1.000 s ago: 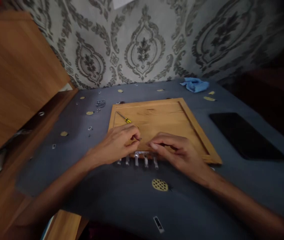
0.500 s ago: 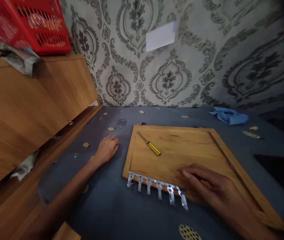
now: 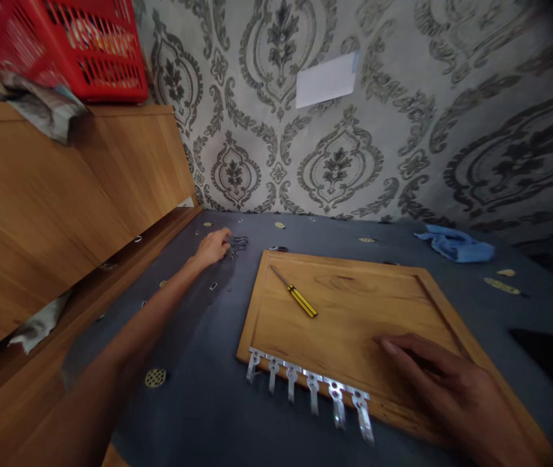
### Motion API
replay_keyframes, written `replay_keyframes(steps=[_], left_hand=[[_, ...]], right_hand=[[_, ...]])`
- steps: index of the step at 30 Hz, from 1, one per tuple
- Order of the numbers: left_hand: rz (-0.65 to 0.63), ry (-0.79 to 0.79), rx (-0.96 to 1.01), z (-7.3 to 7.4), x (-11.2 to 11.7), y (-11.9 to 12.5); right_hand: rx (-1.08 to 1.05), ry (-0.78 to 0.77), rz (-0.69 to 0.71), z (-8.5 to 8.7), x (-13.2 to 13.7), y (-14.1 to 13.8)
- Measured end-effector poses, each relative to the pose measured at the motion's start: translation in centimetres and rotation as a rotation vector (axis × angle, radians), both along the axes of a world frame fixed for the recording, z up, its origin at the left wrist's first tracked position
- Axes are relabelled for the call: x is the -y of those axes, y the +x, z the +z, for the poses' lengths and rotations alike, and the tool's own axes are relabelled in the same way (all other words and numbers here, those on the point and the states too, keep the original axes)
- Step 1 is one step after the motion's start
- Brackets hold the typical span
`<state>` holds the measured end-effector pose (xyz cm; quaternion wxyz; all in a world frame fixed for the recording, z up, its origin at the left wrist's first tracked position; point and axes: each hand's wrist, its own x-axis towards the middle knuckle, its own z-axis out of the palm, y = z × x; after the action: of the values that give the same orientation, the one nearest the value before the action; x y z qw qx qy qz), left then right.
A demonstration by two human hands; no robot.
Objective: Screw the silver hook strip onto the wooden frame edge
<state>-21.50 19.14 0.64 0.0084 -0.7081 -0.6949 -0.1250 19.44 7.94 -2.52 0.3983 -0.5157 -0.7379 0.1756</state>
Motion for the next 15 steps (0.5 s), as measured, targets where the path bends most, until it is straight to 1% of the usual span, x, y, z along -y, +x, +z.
replay_keyframes(steps=[2, 4, 8, 15], left_hand=[[0.006, -0.011, -0.016, -0.4, -1.3, -0.2], [0.004, -0.027, -0.039, -0.8, -1.9, -0.3], [-0.005, -0.051, -0.076, -1.3, -2.2, -0.3], [-0.033, -0.065, -0.079, -1.3, -2.5, -0.7]], right_hand=[[-0.007, -0.048, 0.058, 0.0, -0.1, 0.0], [-0.022, -0.075, 0.067, 0.1, -0.1, 0.0], [-0.026, -0.090, 0.054, 0.1, -0.1, 0.2], [-0.006, -0.122, 0.072, -0.2, -0.3, 0.3]])
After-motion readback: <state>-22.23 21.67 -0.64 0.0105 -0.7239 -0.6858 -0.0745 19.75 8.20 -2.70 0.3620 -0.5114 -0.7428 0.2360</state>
